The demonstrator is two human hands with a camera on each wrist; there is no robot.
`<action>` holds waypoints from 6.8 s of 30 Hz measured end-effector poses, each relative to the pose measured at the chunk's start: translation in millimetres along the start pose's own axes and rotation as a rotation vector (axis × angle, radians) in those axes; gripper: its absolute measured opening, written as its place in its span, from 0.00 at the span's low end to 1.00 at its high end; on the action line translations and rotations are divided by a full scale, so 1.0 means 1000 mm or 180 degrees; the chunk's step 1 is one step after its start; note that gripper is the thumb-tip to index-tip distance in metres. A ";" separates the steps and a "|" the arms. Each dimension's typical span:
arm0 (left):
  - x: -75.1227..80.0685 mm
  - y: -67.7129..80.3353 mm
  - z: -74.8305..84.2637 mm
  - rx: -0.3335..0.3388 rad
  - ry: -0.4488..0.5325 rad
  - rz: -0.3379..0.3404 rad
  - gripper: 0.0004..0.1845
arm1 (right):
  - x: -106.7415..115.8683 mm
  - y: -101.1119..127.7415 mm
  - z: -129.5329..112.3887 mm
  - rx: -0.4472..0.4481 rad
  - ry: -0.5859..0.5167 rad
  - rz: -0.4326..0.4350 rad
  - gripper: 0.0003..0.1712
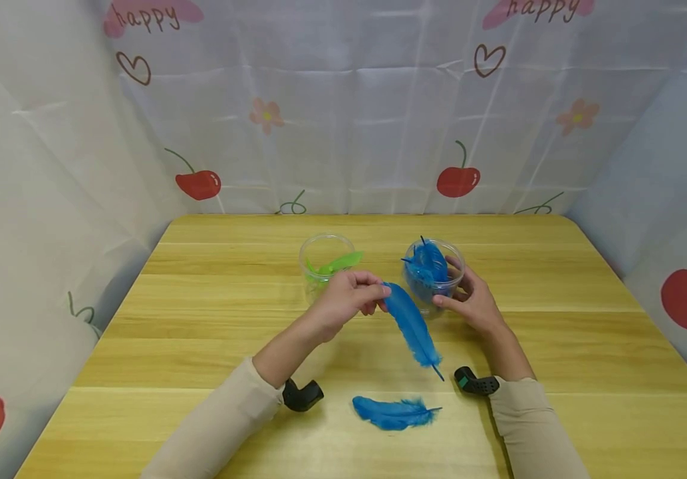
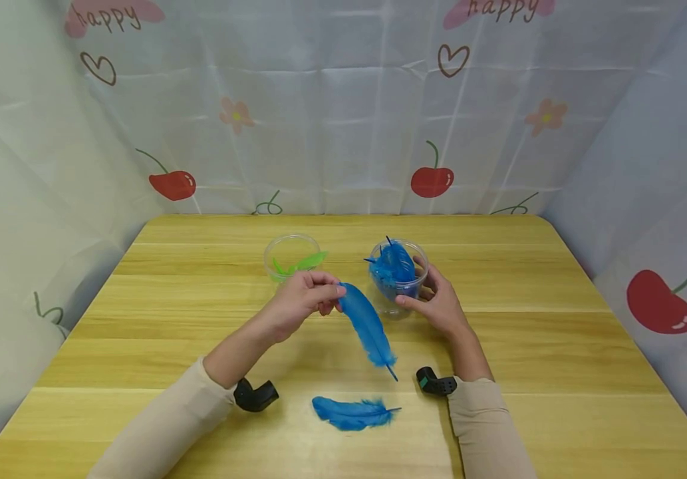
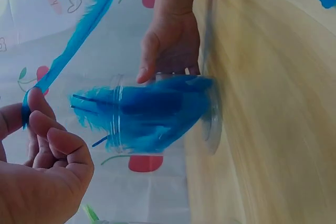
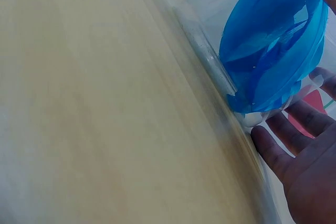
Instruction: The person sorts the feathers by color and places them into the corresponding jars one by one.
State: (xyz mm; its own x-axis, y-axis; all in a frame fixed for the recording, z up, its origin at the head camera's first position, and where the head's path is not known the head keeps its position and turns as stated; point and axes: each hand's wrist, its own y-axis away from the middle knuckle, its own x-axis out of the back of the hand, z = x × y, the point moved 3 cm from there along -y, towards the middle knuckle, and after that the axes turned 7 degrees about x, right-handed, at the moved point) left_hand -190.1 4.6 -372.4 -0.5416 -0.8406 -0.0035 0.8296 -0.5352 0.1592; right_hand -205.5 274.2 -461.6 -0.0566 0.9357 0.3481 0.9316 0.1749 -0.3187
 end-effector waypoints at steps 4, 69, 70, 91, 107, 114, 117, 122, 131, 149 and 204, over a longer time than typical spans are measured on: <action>0.001 0.000 0.004 -0.0050 0.0370 0.0107 0.05 | 0.000 0.000 0.000 0.0032 -0.0025 -0.0003 0.47; -0.025 -0.065 0.022 0.0024 0.0569 0.0833 0.09 | 0.002 -0.001 0.000 -0.0091 -0.0181 0.0007 0.46; -0.026 -0.065 0.022 0.0039 0.0554 0.0821 0.09 | 0.002 -0.001 0.001 -0.0093 -0.0180 0.0008 0.46; -0.023 -0.061 0.015 -0.0050 0.0428 0.0839 0.11 | -0.003 -0.004 -0.001 -0.0082 -0.0152 -0.0014 0.47; -0.015 -0.035 0.017 -0.0220 0.0626 0.0626 0.09 | 0.001 0.000 0.000 -0.0091 -0.0108 0.0017 0.46; -0.007 -0.029 0.012 -0.0231 0.0628 0.0565 0.08 | 0.000 0.000 -0.001 -0.0079 -0.0056 0.0005 0.46; -0.006 -0.026 0.009 -0.0176 0.0582 0.0527 0.09 | 0.000 0.000 0.000 -0.0088 -0.0060 0.0000 0.46; -0.003 -0.022 0.002 -0.0031 0.0482 0.0434 0.10 | 0.000 -0.001 -0.001 -0.0080 -0.0061 -0.0007 0.47; 0.003 -0.014 -0.020 0.0301 0.0306 0.0275 0.11 | 0.001 -0.001 -0.002 -0.0074 -0.0016 -0.0021 0.47; 0.016 0.001 -0.047 0.0562 -0.0124 -0.0044 0.13 | 0.000 0.000 0.000 -0.0037 -0.0046 -0.0002 0.46; -0.001 0.039 -0.068 0.1048 -0.2672 -0.1269 0.14 | -0.001 -0.001 -0.002 -0.0065 -0.0033 -0.0027 0.47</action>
State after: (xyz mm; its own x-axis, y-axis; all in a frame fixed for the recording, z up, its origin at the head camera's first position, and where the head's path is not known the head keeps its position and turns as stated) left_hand -147.8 -21.1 -433.1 -0.7996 -0.2033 0.5651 0.5550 -0.6096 0.5660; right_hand -205.7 272.5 -459.7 -0.0681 0.9374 0.3416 0.9382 0.1767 -0.2977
